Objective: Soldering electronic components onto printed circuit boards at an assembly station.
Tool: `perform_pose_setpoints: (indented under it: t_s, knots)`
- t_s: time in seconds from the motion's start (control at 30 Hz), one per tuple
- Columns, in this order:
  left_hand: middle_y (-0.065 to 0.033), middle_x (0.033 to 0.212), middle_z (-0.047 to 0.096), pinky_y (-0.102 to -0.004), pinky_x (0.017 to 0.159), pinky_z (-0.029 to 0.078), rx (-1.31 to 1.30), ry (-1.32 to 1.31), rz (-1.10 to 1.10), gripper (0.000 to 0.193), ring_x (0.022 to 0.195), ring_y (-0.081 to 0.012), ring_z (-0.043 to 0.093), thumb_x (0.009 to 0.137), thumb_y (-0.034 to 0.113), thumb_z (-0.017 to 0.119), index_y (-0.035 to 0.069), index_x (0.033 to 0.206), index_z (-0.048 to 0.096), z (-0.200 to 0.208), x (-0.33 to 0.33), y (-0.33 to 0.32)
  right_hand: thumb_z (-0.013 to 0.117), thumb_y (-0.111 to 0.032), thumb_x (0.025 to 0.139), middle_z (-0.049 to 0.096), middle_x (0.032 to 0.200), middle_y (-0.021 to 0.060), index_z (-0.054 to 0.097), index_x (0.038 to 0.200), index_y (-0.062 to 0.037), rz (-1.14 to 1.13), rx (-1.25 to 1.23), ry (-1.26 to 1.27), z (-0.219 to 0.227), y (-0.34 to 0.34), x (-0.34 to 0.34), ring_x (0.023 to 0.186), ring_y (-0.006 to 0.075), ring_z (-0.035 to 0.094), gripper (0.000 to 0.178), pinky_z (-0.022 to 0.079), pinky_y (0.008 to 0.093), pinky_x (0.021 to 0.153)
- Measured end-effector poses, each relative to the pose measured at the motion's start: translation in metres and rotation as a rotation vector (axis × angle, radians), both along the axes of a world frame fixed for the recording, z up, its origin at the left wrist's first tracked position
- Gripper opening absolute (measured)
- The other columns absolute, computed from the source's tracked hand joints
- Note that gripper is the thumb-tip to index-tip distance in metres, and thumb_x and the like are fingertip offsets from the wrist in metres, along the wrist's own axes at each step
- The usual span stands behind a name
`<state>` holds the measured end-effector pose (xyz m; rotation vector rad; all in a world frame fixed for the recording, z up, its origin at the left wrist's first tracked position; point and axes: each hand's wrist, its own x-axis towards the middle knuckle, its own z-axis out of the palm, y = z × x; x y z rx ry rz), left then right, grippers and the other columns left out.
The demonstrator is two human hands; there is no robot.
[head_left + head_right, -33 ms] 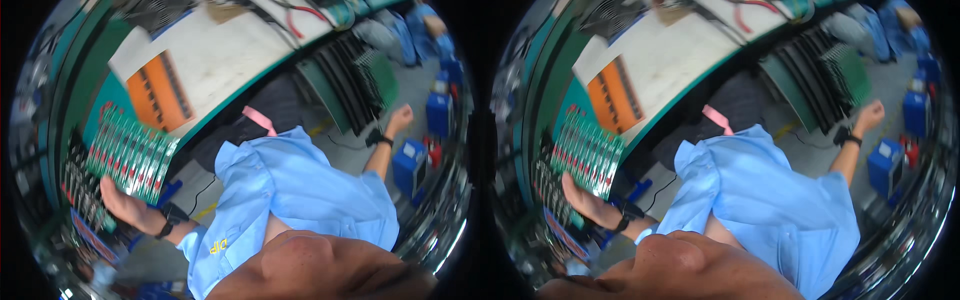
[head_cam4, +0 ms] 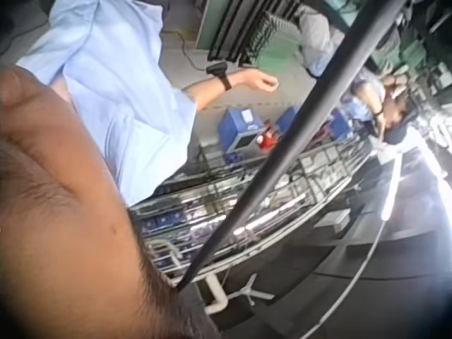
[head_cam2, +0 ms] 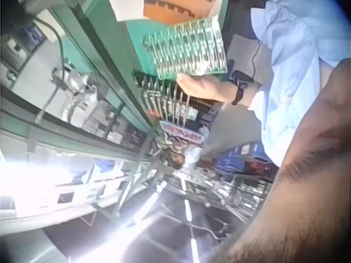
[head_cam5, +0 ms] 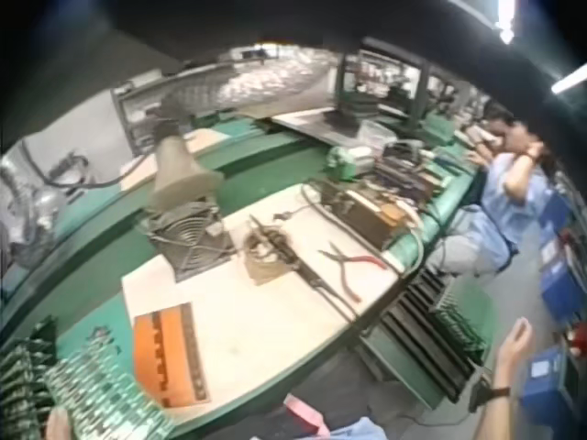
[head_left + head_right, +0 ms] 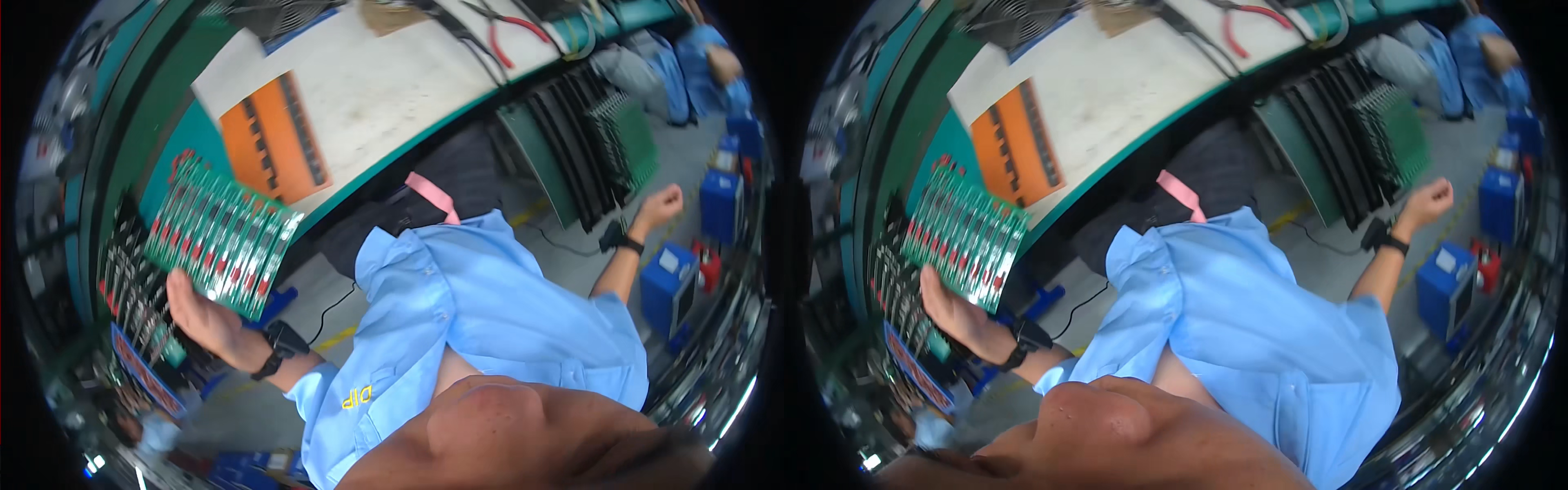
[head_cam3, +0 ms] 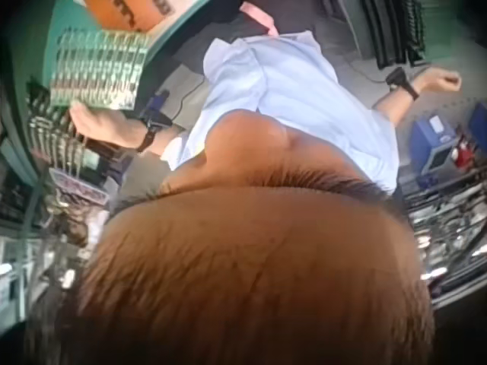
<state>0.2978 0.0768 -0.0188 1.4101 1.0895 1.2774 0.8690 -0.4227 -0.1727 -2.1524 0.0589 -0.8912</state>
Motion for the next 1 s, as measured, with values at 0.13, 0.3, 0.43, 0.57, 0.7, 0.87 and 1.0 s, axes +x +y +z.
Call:
perform_pose_setpoints:
  t_s: [0.13,0.3,0.43,0.57,0.7,0.87,1.0]
  knots:
    - [-0.0105,0.106,0.068,-0.0294,0.075,0.051,-0.197,-0.247,-0.211,0.022,0.083,-0.0123,0.062,0.105,0.018,0.052,-0.002,0.109,0.061,-0.009,-0.004,0.010,0.059,-0.027,0.101,0.060,0.095,0.0104,0.050,0.124,0.0032,0.691,0.112,-0.306,0.052,0.145,-0.096,0.080,0.0160,0.056,0.039,0.049,0.0306,0.072]
    - [-0.0094,0.099,0.070,-0.0242,0.062,0.049,-0.186,-0.314,-0.158,0.022,0.069,-0.0096,0.061,0.106,0.020,0.051,0.000,0.108,0.061,-0.015,0.000,0.001,0.078,-0.024,0.083,0.058,0.127,0.0209,0.057,0.127,-0.0007,1.720,-0.178,-0.082,0.097,0.324,-0.228,0.104,0.0304,0.061,0.054,0.052,0.0393,0.088]
    - [-0.0087,0.096,0.071,-0.0212,0.052,0.043,-0.198,-0.402,0.100,0.022,0.062,-0.0071,0.058,0.107,0.021,0.050,0.002,0.107,0.061,-0.017,-0.005,-0.012,0.078,-0.030,0.081,0.054,0.132,0.0223,0.060,0.126,-0.0054,1.804,-0.543,-0.204,0.119,0.420,-0.296,0.119,0.0378,0.053,0.054,0.045,0.0454,0.097]
    - [-0.0061,0.089,0.070,-0.0197,0.047,0.037,-0.249,-0.431,0.169,0.022,0.059,-0.0046,0.055,0.107,0.022,0.049,0.003,0.105,0.060,-0.028,-0.019,-0.019,0.071,-0.032,0.084,0.054,0.133,0.0203,0.060,0.126,-0.0066,1.659,-0.744,-0.197,0.114,0.470,-0.330,0.121,0.0372,0.051,0.050,0.041,0.0471,0.099]
    - [-0.0034,0.086,0.068,-0.0202,0.051,0.040,-0.264,-0.491,-0.043,0.021,0.062,-0.0039,0.055,0.107,0.023,0.049,0.005,0.102,0.059,-0.040,-0.030,-0.016,0.064,-0.029,0.085,0.054,0.135,0.0179,0.060,0.126,-0.0071,1.546,-0.806,-0.287,0.103,0.482,-0.336,0.119,0.0364,0.051,0.046,0.039,0.0479,0.099]
    - [-0.0024,0.085,0.067,-0.0203,0.052,0.039,-0.275,-0.518,-0.109,0.022,0.062,-0.0037,0.054,0.108,0.024,0.048,0.007,0.099,0.057,-0.050,-0.023,-0.007,0.064,-0.010,0.082,0.056,0.134,0.0170,0.058,0.129,-0.0062,1.751,-0.847,-0.161,0.115,0.461,-0.286,0.120,0.0363,0.051,0.048,0.039,0.0479,0.100]
    - [-0.0021,0.087,0.066,-0.0206,0.054,0.040,-0.268,-0.512,-0.135,0.023,0.064,-0.0037,0.054,0.109,0.025,0.047,0.008,0.096,0.056,-0.051,-0.014,0.001,0.064,0.000,0.077,0.058,0.131,0.0158,0.057,0.131,-0.0046,1.816,-0.793,0.083,0.132,0.421,-0.268,0.118,0.0356,0.053,0.055,0.040,0.0461,0.101]
